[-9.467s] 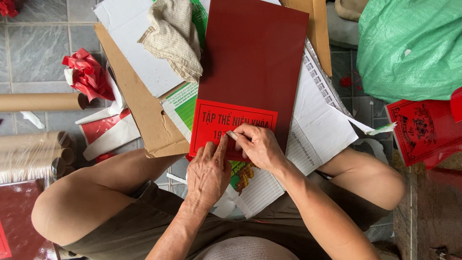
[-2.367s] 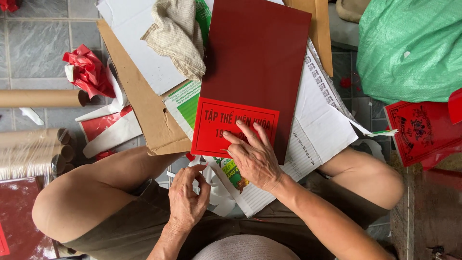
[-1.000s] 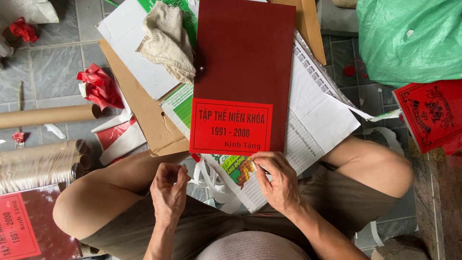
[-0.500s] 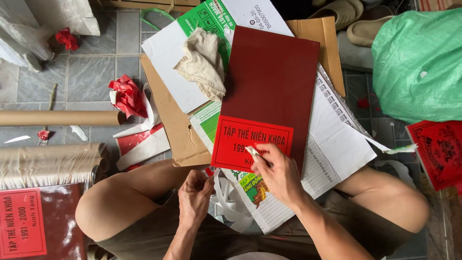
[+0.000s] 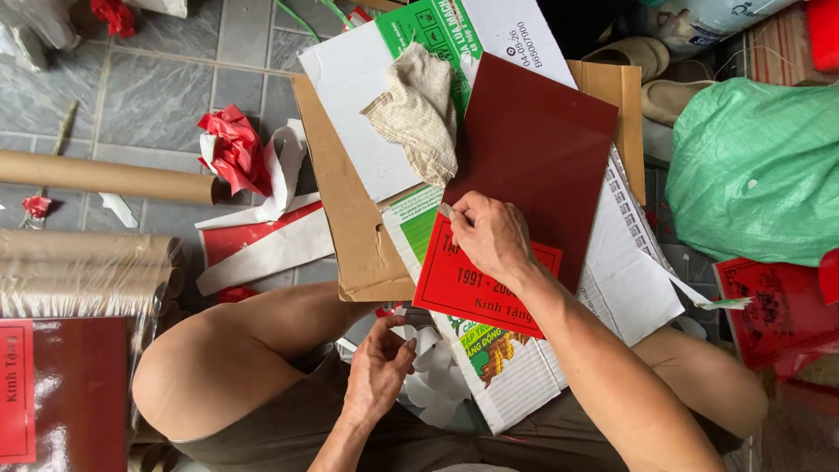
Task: Manually applying a red title label to a maroon book cover using a small blade and adhesive.
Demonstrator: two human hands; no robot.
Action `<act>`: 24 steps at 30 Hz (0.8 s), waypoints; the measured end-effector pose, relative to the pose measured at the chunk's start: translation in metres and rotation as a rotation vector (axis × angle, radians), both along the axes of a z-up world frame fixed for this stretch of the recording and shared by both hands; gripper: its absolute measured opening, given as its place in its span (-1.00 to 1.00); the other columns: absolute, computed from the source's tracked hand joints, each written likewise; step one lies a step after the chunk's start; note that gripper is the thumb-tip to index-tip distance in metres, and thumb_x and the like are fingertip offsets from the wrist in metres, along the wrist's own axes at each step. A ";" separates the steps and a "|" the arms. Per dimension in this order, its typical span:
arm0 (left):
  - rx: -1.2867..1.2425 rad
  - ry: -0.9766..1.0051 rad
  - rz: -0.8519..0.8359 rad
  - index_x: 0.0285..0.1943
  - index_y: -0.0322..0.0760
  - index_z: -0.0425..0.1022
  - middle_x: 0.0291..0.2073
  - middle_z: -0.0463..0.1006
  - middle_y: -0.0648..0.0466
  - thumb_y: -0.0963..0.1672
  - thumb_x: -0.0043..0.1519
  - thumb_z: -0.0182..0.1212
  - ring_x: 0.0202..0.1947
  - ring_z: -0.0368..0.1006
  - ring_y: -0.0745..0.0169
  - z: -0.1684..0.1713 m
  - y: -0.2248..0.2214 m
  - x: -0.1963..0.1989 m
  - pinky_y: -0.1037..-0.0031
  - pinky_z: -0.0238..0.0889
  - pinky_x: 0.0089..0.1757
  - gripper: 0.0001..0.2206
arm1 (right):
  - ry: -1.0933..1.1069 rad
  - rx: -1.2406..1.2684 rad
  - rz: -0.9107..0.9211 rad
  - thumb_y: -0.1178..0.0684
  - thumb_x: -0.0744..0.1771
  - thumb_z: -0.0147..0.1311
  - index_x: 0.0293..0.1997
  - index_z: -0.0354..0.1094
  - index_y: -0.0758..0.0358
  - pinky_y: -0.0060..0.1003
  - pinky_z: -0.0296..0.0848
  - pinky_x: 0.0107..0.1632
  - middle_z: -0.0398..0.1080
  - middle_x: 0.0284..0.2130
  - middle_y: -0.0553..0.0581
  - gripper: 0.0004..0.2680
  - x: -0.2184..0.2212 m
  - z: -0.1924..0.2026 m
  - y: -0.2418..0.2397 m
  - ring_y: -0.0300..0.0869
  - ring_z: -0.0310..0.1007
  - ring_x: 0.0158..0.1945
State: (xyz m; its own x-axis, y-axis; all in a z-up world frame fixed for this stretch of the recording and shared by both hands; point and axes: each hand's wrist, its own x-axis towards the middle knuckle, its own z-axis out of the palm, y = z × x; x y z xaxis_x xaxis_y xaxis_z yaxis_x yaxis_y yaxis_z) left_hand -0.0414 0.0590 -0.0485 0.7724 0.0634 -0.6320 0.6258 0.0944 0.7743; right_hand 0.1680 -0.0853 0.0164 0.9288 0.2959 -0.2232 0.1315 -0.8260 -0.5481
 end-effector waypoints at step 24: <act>0.350 -0.289 0.106 0.15 -0.30 0.50 -0.38 0.61 0.05 -0.14 0.26 0.25 -0.40 0.53 0.26 0.045 0.034 0.037 0.44 0.41 -0.28 -0.71 | 0.607 0.367 -0.053 0.16 0.36 0.03 -0.20 0.47 0.33 -0.33 0.32 -0.55 0.58 -0.51 0.13 -0.90 -0.158 -0.001 -0.052 -0.30 0.46 -0.57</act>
